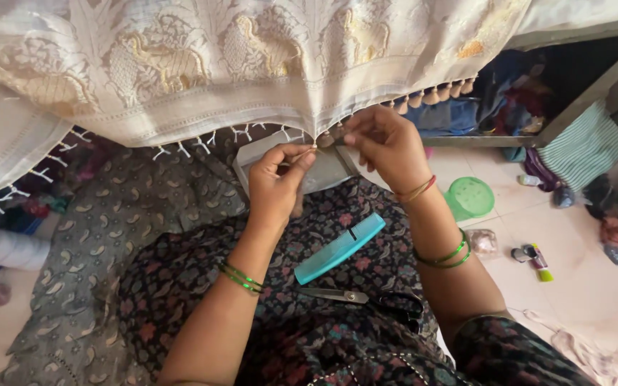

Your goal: Tie and trim decorative tassels on the edge of a saree fabric.

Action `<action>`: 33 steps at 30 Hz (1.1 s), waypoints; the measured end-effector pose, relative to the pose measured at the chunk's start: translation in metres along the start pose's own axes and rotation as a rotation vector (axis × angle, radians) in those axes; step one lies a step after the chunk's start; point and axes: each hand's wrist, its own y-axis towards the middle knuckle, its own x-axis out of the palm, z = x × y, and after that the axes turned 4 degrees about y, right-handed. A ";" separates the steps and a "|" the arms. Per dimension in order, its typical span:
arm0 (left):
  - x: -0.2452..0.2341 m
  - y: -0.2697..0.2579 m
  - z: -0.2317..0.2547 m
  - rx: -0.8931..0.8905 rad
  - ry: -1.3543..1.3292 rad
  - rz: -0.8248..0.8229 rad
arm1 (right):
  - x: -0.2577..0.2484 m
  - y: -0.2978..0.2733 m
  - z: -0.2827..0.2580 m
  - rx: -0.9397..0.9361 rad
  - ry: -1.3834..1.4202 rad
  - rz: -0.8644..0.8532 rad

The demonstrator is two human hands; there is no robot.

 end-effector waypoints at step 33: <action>-0.088 0.009 0.134 0.328 0.175 -0.132 | 0.006 0.015 0.023 0.056 0.092 -0.177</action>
